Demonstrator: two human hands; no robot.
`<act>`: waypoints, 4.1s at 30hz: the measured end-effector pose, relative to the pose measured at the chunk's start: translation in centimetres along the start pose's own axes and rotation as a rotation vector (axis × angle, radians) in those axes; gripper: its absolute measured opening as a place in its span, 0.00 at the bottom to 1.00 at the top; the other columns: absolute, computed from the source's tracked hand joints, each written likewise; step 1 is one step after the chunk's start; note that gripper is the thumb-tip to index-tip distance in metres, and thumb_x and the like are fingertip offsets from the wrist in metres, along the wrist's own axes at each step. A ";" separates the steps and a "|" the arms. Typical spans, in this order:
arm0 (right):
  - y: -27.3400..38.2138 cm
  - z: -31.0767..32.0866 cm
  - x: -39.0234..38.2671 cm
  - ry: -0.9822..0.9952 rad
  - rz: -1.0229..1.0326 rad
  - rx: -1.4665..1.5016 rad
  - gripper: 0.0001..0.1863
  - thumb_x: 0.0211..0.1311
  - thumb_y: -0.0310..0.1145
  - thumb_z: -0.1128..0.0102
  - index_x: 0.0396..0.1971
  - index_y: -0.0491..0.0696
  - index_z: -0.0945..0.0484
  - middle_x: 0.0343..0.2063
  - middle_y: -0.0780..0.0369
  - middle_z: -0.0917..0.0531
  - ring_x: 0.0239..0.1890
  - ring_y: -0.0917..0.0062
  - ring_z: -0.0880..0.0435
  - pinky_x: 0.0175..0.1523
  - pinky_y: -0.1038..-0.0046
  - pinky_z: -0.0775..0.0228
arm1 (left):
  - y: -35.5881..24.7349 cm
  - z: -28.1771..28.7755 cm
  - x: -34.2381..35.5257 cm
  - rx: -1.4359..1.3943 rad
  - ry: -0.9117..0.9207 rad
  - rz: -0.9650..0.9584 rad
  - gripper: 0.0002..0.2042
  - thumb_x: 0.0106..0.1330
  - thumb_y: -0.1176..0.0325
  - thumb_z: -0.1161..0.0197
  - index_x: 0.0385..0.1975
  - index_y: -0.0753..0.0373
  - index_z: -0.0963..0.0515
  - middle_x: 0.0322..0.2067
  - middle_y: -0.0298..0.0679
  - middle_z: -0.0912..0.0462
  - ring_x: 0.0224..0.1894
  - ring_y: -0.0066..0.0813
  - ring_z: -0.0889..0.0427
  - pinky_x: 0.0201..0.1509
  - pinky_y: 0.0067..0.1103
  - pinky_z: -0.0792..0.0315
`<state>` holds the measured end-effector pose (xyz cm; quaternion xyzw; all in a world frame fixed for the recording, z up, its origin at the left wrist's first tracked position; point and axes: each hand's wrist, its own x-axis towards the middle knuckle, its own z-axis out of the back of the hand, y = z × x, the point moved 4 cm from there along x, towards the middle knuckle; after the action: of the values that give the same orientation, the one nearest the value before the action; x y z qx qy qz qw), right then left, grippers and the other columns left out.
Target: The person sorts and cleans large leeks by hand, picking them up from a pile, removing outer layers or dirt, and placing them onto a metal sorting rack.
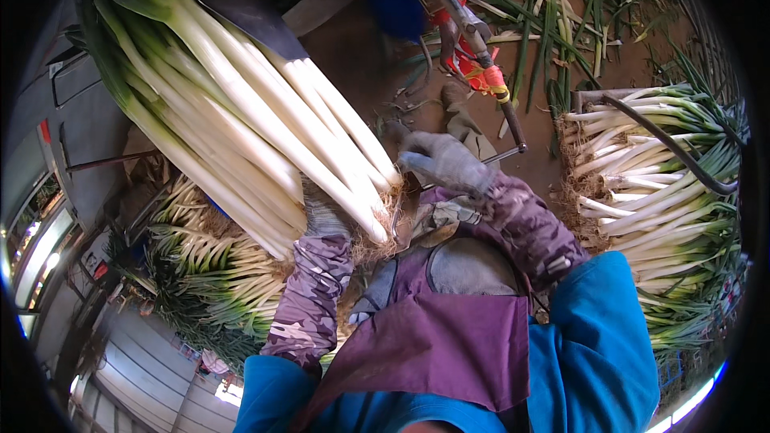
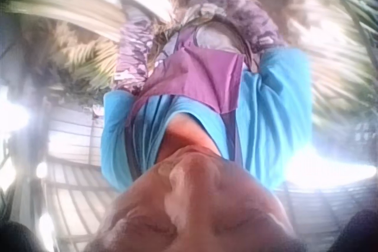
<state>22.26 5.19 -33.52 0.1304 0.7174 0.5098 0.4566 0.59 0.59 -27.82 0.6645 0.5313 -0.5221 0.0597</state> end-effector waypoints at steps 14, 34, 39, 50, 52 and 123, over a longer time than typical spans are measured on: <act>1.0 -3.8 3.3 0.253 -0.048 -0.365 0.20 0.67 0.48 0.44 0.48 0.48 0.23 0.39 0.50 0.15 0.45 0.53 0.16 0.50 0.56 0.27 | 0.2 -2.0 -1.9 0.108 -0.192 0.062 0.38 0.63 0.35 0.42 0.61 0.62 0.34 0.48 0.45 0.22 0.49 0.42 0.19 0.53 0.35 0.21; 3.6 -3.0 1.6 0.135 0.133 -0.117 0.14 0.68 0.43 0.42 0.41 0.47 0.24 0.32 0.52 0.17 0.36 0.58 0.16 0.43 0.60 0.25 | 1.6 -1.9 -2.5 0.348 -0.146 0.034 0.37 0.63 0.32 0.42 0.56 0.62 0.29 0.39 0.40 0.20 0.39 0.34 0.17 0.43 0.29 0.18; 8.3 -1.1 2.1 0.018 0.137 0.068 0.20 0.69 0.49 0.43 0.40 0.44 0.22 0.30 0.49 0.17 0.35 0.54 0.16 0.42 0.60 0.24 | 0.0 -5.3 -2.3 0.101 -0.073 0.030 0.43 0.56 0.29 0.39 0.58 0.62 0.31 0.42 0.41 0.20 0.43 0.36 0.17 0.47 0.30 0.17; 8.4 -3.9 0.1 0.099 0.338 -0.197 0.14 0.67 0.44 0.43 0.43 0.51 0.27 0.31 0.49 0.17 0.33 0.49 0.17 0.39 0.56 0.25 | 1.0 -4.2 -2.1 0.194 -0.100 0.037 0.45 0.60 0.26 0.46 0.62 0.64 0.33 0.44 0.44 0.20 0.43 0.36 0.17 0.45 0.30 0.17; 7.7 -3.9 -0.6 0.128 0.340 -0.153 0.14 0.68 0.45 0.44 0.44 0.51 0.27 0.30 0.49 0.17 0.33 0.50 0.16 0.39 0.56 0.25 | 0.9 -4.5 -2.3 0.161 -0.053 0.029 0.45 0.60 0.26 0.46 0.63 0.63 0.34 0.47 0.44 0.21 0.47 0.37 0.18 0.50 0.32 0.19; 14.9 -4.8 -2.7 -0.339 0.557 -0.674 0.38 0.57 0.38 0.33 0.64 0.38 0.37 0.16 0.54 0.23 0.18 0.59 0.21 0.25 0.58 0.31 | -7.2 -9.2 4.3 0.237 0.043 -0.298 0.37 0.70 0.36 0.49 0.65 0.63 0.34 0.57 0.44 0.24 0.57 0.36 0.23 0.63 0.28 0.27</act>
<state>15.81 7.14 -19.18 0.2439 0.3646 0.7891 0.4299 0.39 12.21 -23.56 0.5917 0.5599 -0.5698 -0.1084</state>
